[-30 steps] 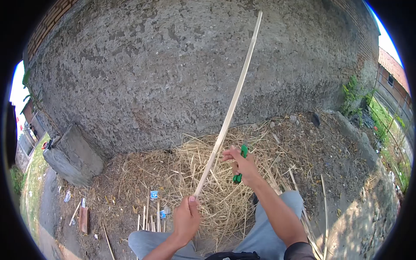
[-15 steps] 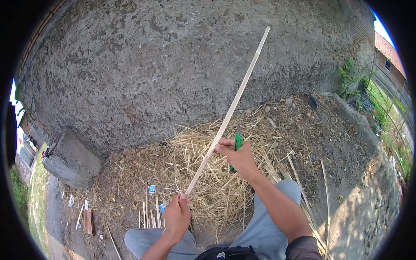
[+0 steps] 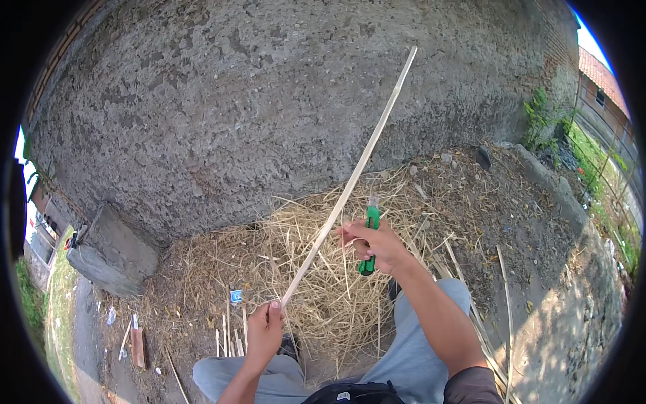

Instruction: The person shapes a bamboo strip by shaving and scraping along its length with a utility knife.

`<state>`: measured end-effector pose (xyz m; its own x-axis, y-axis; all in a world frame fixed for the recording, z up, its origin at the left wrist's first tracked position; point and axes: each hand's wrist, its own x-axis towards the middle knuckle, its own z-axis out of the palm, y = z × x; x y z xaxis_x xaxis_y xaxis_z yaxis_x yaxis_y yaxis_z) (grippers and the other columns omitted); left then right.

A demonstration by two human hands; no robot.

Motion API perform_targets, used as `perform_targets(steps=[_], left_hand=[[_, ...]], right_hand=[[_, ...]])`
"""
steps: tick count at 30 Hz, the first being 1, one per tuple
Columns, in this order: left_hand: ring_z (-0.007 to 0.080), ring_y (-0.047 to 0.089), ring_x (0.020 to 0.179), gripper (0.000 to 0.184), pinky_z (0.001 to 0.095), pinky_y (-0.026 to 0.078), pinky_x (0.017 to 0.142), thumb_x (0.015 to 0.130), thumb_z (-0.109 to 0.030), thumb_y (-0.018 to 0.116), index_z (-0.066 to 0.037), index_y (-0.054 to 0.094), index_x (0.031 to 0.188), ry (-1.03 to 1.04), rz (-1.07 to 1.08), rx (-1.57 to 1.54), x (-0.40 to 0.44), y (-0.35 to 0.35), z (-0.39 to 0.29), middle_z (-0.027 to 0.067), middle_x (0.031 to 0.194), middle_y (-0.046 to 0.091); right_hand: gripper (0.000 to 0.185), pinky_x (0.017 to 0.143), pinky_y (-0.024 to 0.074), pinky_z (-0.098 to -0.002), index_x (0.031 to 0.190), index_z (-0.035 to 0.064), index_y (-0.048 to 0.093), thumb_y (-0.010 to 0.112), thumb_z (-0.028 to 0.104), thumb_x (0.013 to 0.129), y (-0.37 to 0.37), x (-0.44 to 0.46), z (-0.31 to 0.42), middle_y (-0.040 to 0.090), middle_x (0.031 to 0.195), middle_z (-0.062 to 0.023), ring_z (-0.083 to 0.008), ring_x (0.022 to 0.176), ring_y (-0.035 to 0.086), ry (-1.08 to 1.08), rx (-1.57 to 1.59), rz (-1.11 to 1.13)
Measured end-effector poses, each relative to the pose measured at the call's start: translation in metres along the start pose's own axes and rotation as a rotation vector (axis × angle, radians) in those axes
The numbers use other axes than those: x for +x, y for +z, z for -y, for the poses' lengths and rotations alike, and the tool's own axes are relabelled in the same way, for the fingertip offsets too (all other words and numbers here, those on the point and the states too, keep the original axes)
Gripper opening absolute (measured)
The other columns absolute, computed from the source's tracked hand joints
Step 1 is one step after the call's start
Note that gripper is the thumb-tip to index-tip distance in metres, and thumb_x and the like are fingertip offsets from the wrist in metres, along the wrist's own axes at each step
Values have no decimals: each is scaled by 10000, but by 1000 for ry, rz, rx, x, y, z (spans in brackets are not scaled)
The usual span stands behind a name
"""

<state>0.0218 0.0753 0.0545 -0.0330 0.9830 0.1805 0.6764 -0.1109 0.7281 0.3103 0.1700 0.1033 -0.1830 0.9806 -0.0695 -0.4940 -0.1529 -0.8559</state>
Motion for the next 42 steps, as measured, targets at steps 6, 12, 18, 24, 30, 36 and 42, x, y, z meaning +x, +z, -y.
perform_targets(steps=[6, 12, 18, 24, 30, 36, 42], left_hand=[[31, 385, 551, 433, 229, 320, 492, 1054, -317, 425, -29, 544, 754, -376, 339, -657, -1, -2, 0, -27, 592, 455], [44, 372, 529, 427, 243, 315, 483, 1060, -298, 399, -37, 518, 744, -241, 192, -584, -3, 10, 6, -28, 574, 437], [43, 377, 556, 434, 238, 311, 495, 1056, -338, 405, -44, 518, 757, -160, 172, -450, -9, 12, -2, -31, 599, 439], [53, 392, 514, 410, 268, 337, 475, 1051, -276, 423, -12, 557, 767, -96, 109, -419, -9, 14, -5, -15, 563, 439], [56, 390, 520, 395, 279, 338, 483, 1047, -267, 432, -7, 572, 783, -96, 118, -407, -13, 19, 1, -8, 564, 440], [119, 444, 509, 362, 324, 381, 501, 1035, -250, 450, 15, 593, 835, -73, 108, -288, -17, 22, -4, 69, 562, 492], [170, 489, 510, 363, 355, 409, 522, 1036, -247, 434, 24, 590, 851, -72, 101, -200, -22, 19, -16, 128, 583, 526]], right_hand=[[191, 497, 445, -318, 905, 3, 688, 677, 187, 854, 5, 7, -31, 674, 732, -102, -167, 491, 557, -256, -819, -166], [98, 490, 486, -421, 814, 53, 647, 672, 147, 807, 21, -1, -50, 671, 691, -133, -317, 541, 640, -697, -1619, -343], [125, 477, 478, -431, 779, 39, 609, 663, 143, 822, 16, 8, -61, 663, 676, -130, -323, 524, 631, -706, -1681, -263], [165, 539, 487, -466, 877, 70, 668, 654, 90, 713, 20, 6, -63, 682, 763, -127, -341, 591, 637, -609, -1611, -284], [145, 545, 491, -462, 887, 62, 662, 657, 77, 743, 18, 4, -62, 680, 787, -138, -344, 603, 639, -616, -1585, -298], [126, 517, 484, -454, 899, 69, 647, 655, 69, 772, 18, 5, -67, 665, 733, -152, -334, 574, 637, -618, -1603, -302], [136, 491, 480, -441, 908, 83, 642, 666, 68, 775, 24, 7, -68, 639, 629, -138, -336, 536, 635, -717, -1534, -401]])
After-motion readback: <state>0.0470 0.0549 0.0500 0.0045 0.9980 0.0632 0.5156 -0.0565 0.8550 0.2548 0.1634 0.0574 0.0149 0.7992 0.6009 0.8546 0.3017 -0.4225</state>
